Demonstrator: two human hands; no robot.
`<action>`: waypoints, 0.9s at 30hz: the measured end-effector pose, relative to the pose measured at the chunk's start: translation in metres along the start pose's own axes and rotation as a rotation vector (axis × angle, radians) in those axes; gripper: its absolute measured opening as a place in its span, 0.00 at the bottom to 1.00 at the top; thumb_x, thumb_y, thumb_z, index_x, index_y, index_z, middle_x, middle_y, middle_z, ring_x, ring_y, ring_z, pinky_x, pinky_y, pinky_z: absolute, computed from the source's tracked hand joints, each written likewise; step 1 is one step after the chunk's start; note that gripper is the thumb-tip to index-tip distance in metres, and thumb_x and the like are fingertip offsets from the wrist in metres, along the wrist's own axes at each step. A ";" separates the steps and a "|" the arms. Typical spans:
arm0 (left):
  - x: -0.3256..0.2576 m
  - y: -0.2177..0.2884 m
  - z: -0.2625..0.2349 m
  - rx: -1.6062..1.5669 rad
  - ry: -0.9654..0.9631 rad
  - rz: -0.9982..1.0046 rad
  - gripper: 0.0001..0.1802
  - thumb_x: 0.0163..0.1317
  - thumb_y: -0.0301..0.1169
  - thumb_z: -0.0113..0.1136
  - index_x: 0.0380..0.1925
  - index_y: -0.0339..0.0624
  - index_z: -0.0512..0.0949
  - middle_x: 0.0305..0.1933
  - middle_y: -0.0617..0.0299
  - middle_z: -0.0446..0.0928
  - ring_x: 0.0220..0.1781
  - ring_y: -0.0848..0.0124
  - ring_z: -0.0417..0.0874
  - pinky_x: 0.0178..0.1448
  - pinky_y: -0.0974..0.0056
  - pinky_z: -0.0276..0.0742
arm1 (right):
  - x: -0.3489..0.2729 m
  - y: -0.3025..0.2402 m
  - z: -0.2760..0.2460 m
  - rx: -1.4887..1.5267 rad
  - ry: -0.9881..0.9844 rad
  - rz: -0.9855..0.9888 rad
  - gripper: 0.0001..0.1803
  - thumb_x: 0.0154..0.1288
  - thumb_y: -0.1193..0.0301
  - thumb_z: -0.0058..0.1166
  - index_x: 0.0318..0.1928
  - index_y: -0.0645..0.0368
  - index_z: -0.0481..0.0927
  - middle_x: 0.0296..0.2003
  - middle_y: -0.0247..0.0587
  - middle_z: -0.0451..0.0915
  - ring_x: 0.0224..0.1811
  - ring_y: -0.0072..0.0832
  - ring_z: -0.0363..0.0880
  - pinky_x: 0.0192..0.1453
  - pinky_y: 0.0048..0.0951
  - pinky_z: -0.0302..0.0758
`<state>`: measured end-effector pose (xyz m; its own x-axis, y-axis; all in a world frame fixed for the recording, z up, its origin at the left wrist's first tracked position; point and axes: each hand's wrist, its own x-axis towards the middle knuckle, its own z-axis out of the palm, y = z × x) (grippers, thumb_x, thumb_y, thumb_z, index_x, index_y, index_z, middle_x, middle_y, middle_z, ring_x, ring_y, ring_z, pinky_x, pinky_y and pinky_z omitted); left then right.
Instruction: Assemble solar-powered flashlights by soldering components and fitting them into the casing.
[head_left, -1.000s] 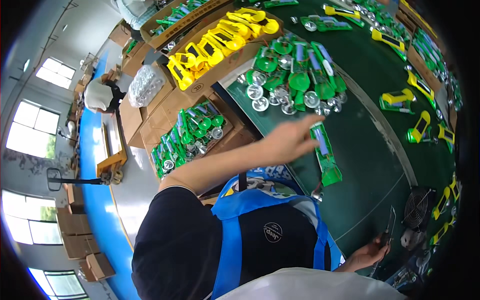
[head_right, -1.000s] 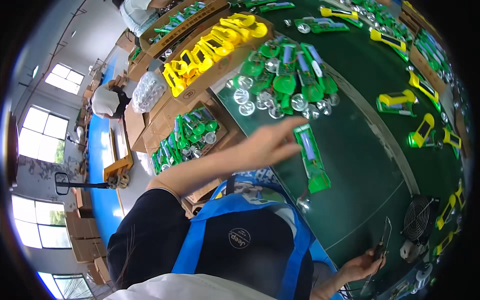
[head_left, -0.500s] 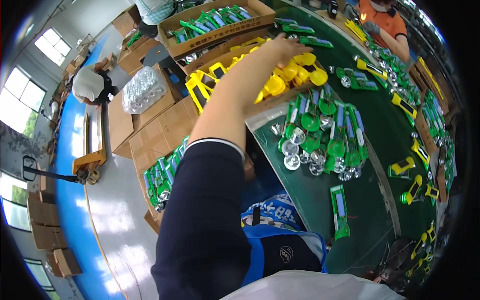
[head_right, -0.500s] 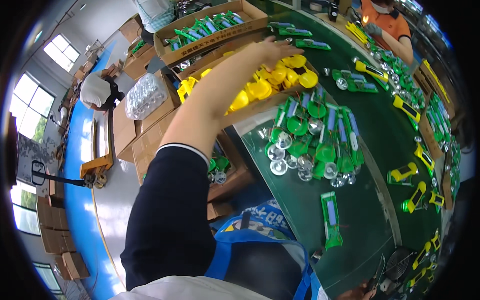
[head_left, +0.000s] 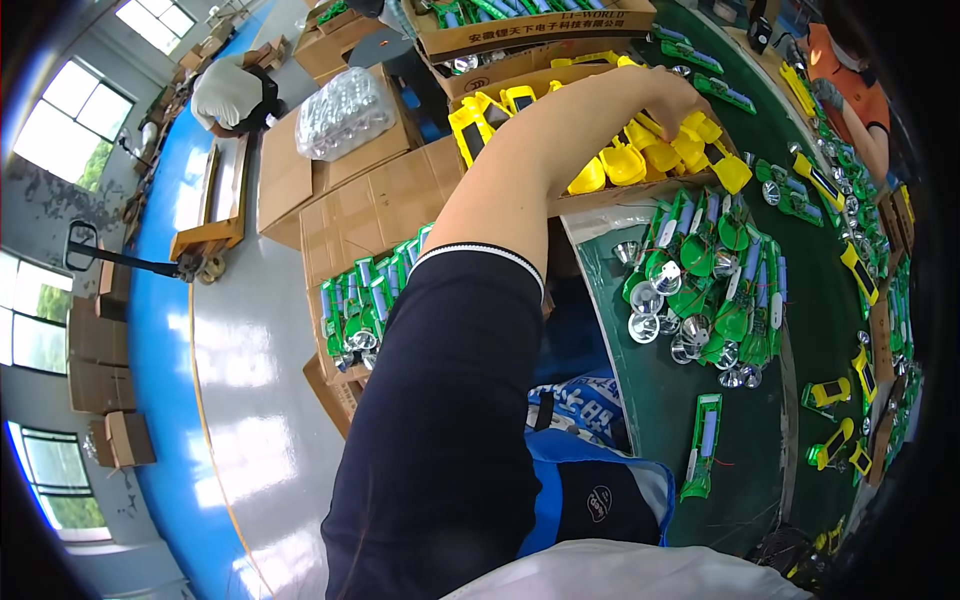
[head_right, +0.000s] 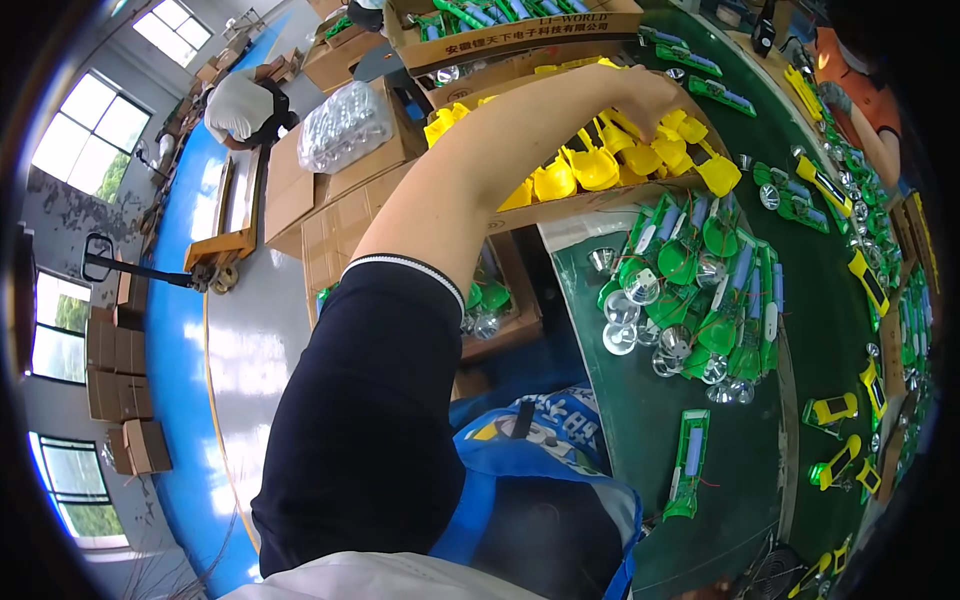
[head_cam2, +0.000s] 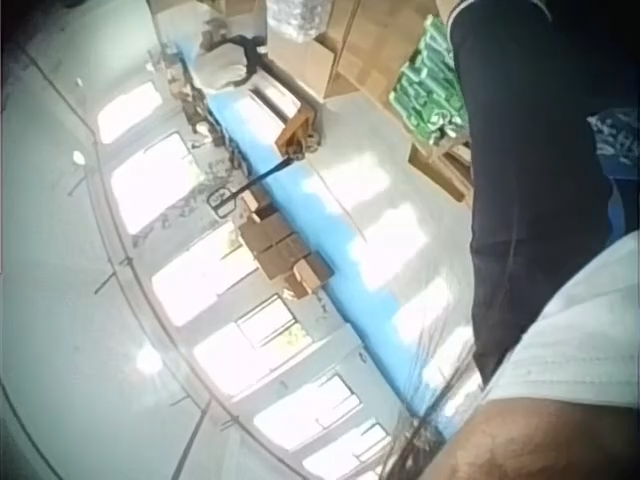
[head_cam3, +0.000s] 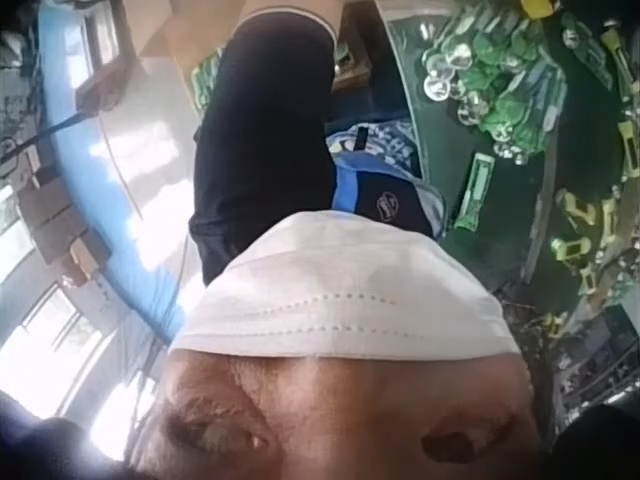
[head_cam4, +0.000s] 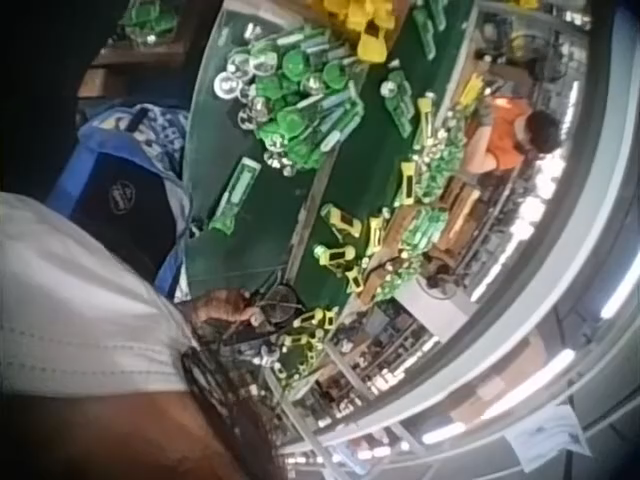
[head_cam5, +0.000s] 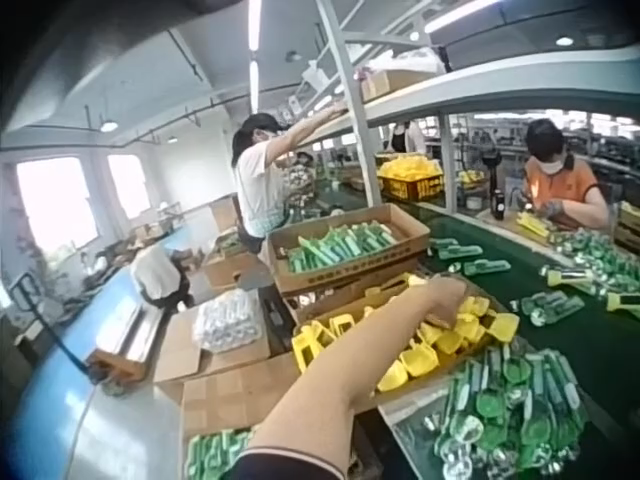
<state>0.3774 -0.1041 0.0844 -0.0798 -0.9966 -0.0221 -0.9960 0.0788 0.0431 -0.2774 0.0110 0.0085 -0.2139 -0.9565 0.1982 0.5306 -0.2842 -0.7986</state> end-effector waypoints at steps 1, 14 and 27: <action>-0.008 0.001 -0.002 0.004 0.002 -0.001 0.41 0.37 0.37 0.70 0.58 0.52 0.67 0.54 0.56 0.73 0.57 0.57 0.71 0.56 0.51 0.65 | 0.012 0.007 -0.013 0.004 -0.001 -0.001 0.05 0.53 0.67 0.56 0.31 0.41 0.75 0.35 0.25 0.73 0.40 0.22 0.66 0.42 0.24 0.63; -0.031 0.043 -0.054 0.265 0.881 -0.082 0.27 0.45 0.31 0.62 0.48 0.38 0.69 0.49 0.51 0.70 0.55 0.54 0.67 0.59 0.56 0.60 | -0.002 -0.018 -0.093 -0.280 0.150 -0.041 0.16 0.67 0.64 0.42 0.43 0.65 0.75 0.38 0.42 0.78 0.39 0.27 0.75 0.49 0.28 0.70; 0.025 0.458 0.079 -0.099 0.294 0.810 0.30 0.38 0.32 0.64 0.46 0.39 0.70 0.42 0.52 0.73 0.50 0.56 0.71 0.58 0.44 0.58 | -0.040 -0.033 -0.074 -0.027 0.277 -0.218 0.12 0.66 0.65 0.42 0.40 0.60 0.72 0.26 0.38 0.71 0.32 0.27 0.67 0.58 0.36 0.61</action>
<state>-0.0845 -0.0911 0.0247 -0.7354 -0.6020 0.3113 -0.6280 0.7780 0.0209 -0.3470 0.0636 -0.0145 -0.5357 -0.8186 0.2069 0.4272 -0.4742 -0.7698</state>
